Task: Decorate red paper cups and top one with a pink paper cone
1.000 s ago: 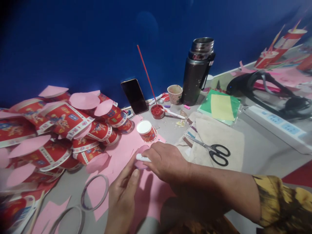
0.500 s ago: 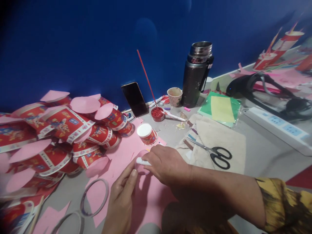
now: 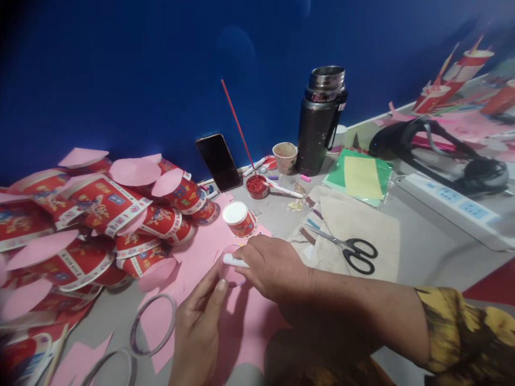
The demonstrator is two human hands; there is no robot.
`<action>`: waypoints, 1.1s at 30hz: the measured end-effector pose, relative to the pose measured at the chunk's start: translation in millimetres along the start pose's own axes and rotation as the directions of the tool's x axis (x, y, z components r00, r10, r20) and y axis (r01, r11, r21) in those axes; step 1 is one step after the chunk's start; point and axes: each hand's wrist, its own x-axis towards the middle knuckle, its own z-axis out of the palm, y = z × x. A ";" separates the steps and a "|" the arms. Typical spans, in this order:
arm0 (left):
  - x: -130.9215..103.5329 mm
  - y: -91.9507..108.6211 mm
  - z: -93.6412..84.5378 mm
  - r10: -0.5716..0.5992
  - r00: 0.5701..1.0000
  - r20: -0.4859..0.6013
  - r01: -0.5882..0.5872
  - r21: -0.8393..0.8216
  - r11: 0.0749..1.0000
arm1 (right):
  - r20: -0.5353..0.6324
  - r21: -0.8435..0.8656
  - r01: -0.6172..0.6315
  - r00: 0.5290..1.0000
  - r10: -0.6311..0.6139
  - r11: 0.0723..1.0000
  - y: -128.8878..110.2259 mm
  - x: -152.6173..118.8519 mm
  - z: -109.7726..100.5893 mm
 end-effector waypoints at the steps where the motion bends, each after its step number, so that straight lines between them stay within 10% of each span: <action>1: 1.0 0.8 0.1 0.003 1.000 0.002 -0.003 -0.005 1.000 | -0.010 -0.008 0.005 1.000 -0.006 1.000 0.3 0.0 0.1; 11: 6.7 16.4 2.8 -0.031 0.999 -0.038 0.031 -0.015 0.999 | -0.057 -0.030 0.093 0.994 -0.095 0.995 -0.5 -1.0 2.5; 33: 17.0 14.4 -5.9 -0.011 0.989 0.149 -0.008 0.129 0.992 | 0.253 0.467 -0.412 0.910 0.328 0.782 -7.0 5.2 -7.2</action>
